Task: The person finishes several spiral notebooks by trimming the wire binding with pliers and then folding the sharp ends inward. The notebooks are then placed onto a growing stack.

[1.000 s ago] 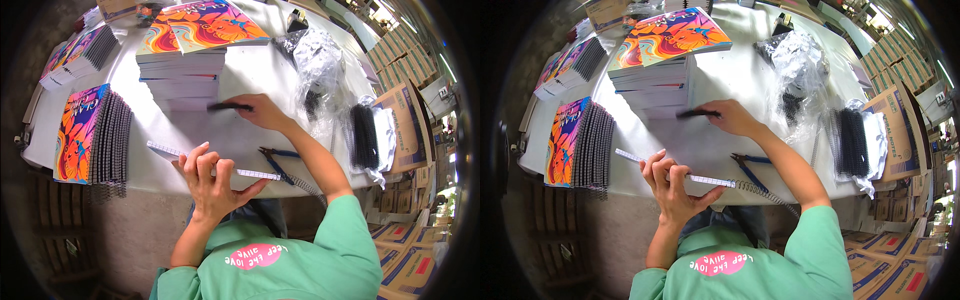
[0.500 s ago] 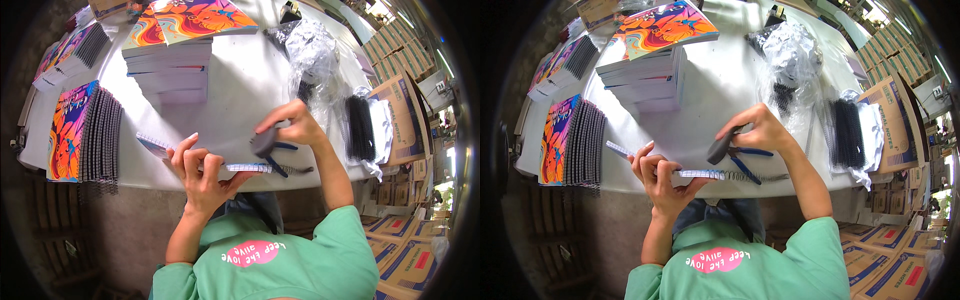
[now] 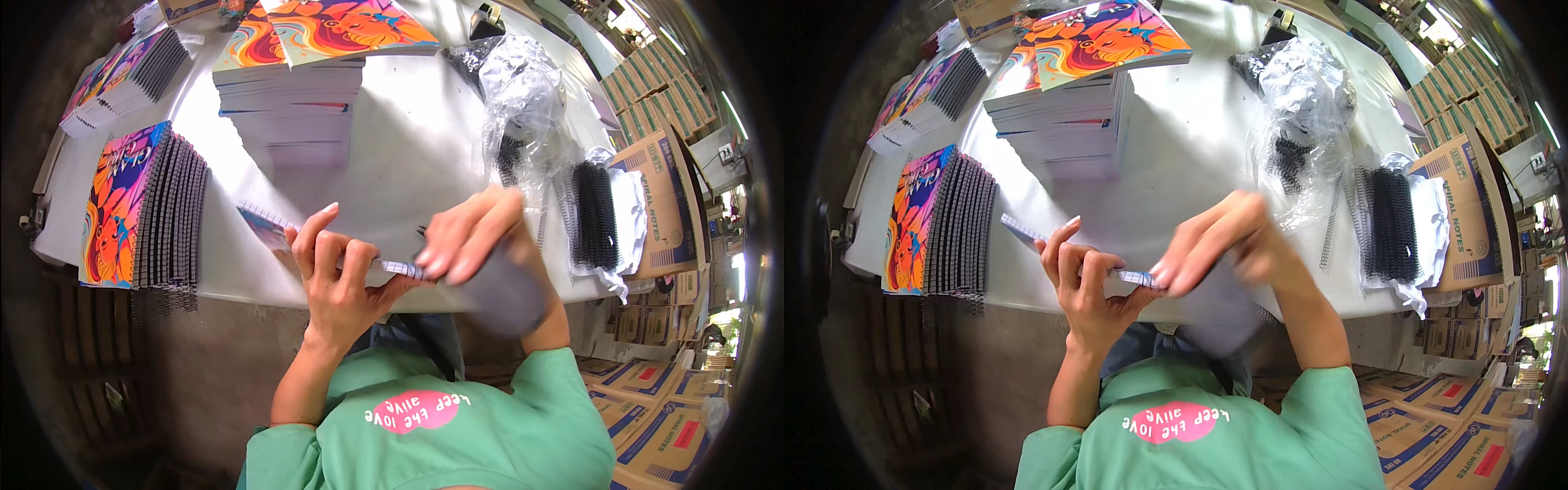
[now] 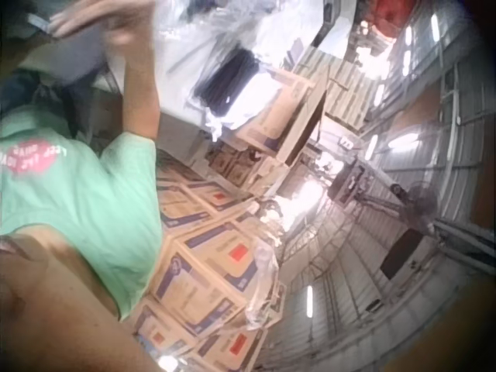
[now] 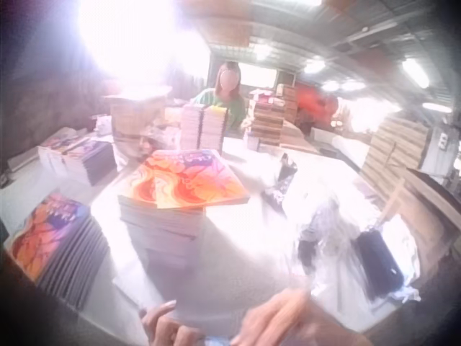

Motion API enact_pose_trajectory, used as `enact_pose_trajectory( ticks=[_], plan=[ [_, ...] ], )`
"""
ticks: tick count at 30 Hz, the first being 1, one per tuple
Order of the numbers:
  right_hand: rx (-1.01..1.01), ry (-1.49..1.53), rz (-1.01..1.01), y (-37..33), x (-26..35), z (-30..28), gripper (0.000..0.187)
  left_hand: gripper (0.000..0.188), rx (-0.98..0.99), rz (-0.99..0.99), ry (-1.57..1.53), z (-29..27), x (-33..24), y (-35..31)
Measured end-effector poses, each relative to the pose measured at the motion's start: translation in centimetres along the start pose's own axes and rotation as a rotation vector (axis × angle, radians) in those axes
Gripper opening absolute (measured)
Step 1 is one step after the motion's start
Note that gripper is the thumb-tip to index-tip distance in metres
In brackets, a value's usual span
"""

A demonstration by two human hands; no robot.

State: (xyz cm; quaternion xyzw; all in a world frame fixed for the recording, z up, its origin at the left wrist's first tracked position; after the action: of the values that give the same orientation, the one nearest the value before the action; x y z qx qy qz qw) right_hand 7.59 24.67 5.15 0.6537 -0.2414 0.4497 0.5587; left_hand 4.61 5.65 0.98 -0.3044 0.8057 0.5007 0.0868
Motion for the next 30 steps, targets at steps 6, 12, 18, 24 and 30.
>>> enact_pose_trajectory(
  ticks=[6,12,18,24,30],
  plan=[
    [-0.049,-0.030,-0.021,0.6,-0.8,0.8,0.027,0.063,-0.005,-0.031,-0.027,-0.2,0.5,-0.3],
    [-0.121,-0.002,0.058,0.4,-2.2,0.2,0.022,0.074,-0.067,-0.051,0.156,-3.2,4.0,2.1],
    [0.146,-0.195,0.065,3.8,-1.5,0.5,0.024,0.074,-0.149,0.003,0.027,-3.0,3.9,2.8],
    [0.021,-0.254,0.108,4.2,-1.5,0.5,0.027,0.074,-0.153,0.021,-0.044,-2.6,4.5,2.7],
    [0.021,-0.262,0.079,4.6,-2.3,1.3,0.028,0.074,-0.168,0.015,-0.104,-2.4,4.7,2.6]
  ],
)
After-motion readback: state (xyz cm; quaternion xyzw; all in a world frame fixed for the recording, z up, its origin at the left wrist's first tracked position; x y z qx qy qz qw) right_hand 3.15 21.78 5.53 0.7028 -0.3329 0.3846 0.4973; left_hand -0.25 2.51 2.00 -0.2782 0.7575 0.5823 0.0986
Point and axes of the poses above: each hand's wrist, its own y-axis towards the middle knuckle, its own z-axis out of the palm, x = y × z, the point moved 2 cm from there along y, towards the middle knuckle, and after that the axes turned 2 degrees about -z, right-handed, at the moved point
